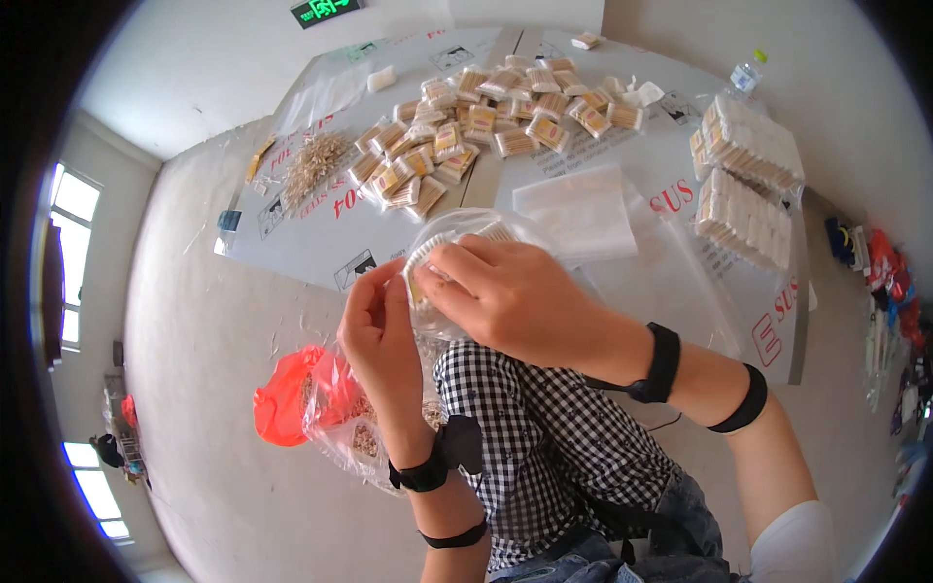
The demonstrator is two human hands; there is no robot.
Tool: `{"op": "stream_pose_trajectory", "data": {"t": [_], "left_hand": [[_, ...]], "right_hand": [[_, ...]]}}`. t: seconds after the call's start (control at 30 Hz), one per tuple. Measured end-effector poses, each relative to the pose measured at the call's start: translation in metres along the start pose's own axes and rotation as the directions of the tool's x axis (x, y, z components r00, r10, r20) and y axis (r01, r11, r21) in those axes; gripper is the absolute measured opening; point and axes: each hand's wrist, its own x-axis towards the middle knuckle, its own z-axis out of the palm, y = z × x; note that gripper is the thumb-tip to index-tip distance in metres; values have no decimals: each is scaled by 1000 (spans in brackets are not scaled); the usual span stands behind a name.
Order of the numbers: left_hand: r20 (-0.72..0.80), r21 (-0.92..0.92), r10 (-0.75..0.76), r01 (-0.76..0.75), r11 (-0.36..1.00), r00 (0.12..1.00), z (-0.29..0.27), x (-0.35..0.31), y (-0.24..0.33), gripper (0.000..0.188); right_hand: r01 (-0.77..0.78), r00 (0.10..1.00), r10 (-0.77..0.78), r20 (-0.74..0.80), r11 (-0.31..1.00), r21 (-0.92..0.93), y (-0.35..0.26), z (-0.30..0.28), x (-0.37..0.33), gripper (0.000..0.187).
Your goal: Packing bundles of cotton swabs into plastic bags.
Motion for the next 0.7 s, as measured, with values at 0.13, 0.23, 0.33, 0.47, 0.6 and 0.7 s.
{"op": "stream_pose_trajectory", "data": {"t": [0.13,0.23,0.33,0.47,0.6,0.7], "left_hand": [[177,58,-118,109,992,977,-11,9,11,19],[133,-20,-242,247,969,961,-27,13,3,24],[222,-120,-237,268,956,946,-25,8,7,31],[244,-147,-183,223,964,952,-10,1,15,45],[99,-33,-249,253,967,964,-29,2,-2,50],[139,-41,-246,253,967,959,-10,1,12,52]], "right_hand": [[-212,975,193,113,957,196,-9,4,1,30],[-286,958,241,155,836,468,-2,4,3,33],[-352,921,268,283,882,312,7,-2,0,32],[-240,945,152,289,923,301,8,-10,9,18],[-552,816,453,359,424,718,76,7,42,18],[-620,780,624,-46,781,83,227,43,10,31]]}}
